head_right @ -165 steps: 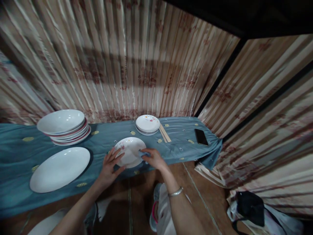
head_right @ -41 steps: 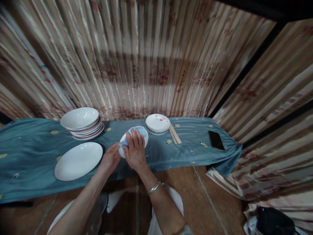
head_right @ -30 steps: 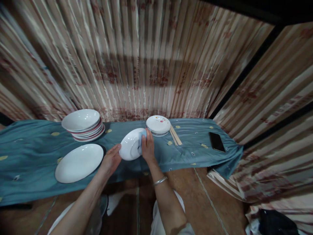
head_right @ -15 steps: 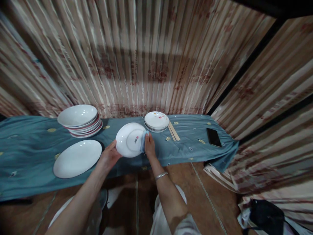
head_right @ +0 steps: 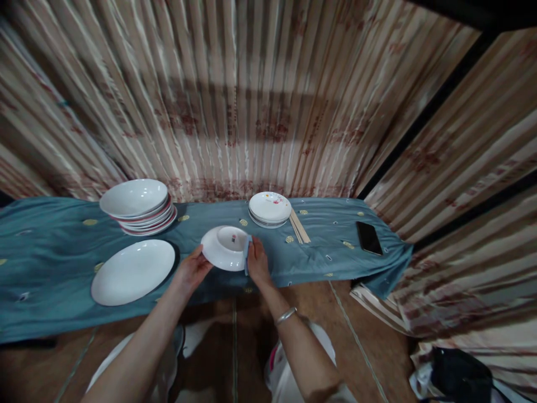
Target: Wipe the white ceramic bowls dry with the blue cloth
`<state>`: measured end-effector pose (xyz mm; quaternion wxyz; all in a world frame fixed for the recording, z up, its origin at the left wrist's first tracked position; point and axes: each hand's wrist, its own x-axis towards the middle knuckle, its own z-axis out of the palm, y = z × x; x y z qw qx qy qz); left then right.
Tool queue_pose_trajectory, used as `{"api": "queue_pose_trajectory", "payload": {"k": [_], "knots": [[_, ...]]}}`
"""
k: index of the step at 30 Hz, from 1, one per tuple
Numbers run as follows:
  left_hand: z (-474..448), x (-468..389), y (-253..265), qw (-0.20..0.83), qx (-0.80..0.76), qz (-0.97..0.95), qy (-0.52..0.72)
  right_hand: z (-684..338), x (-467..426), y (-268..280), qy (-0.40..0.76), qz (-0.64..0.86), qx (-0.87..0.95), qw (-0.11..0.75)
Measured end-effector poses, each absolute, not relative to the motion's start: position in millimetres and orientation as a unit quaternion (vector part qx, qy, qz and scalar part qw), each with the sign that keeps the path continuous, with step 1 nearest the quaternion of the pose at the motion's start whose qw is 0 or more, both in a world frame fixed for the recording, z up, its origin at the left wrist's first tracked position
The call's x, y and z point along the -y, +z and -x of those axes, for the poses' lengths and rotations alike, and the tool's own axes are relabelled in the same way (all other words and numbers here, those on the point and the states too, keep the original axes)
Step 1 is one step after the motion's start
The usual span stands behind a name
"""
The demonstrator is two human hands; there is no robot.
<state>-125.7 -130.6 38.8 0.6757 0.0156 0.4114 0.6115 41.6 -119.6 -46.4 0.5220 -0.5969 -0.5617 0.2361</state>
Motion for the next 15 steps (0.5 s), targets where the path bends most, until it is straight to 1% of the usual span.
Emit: {"api": "queue_pose_trajectory", "payload": {"k": [5, 11, 15], "knots": [[120.9, 132.3, 37.5, 0.664, -0.407, -0.015, 0.627, -34.0, 144.6, -52.8, 0.180, 0.593, 0.603, 0.503], [123.2, 137.4, 39.9, 0.668, -0.396, -0.050, 0.628, -34.6, 153.0, -50.6, 0.175, 0.570, 0.614, 0.518], [129.1, 138.6, 47.2, 0.655, -0.400, -0.049, 0.639, -26.7, 162.7, -39.0, 0.157, 0.544, 0.658, 0.495]]}}
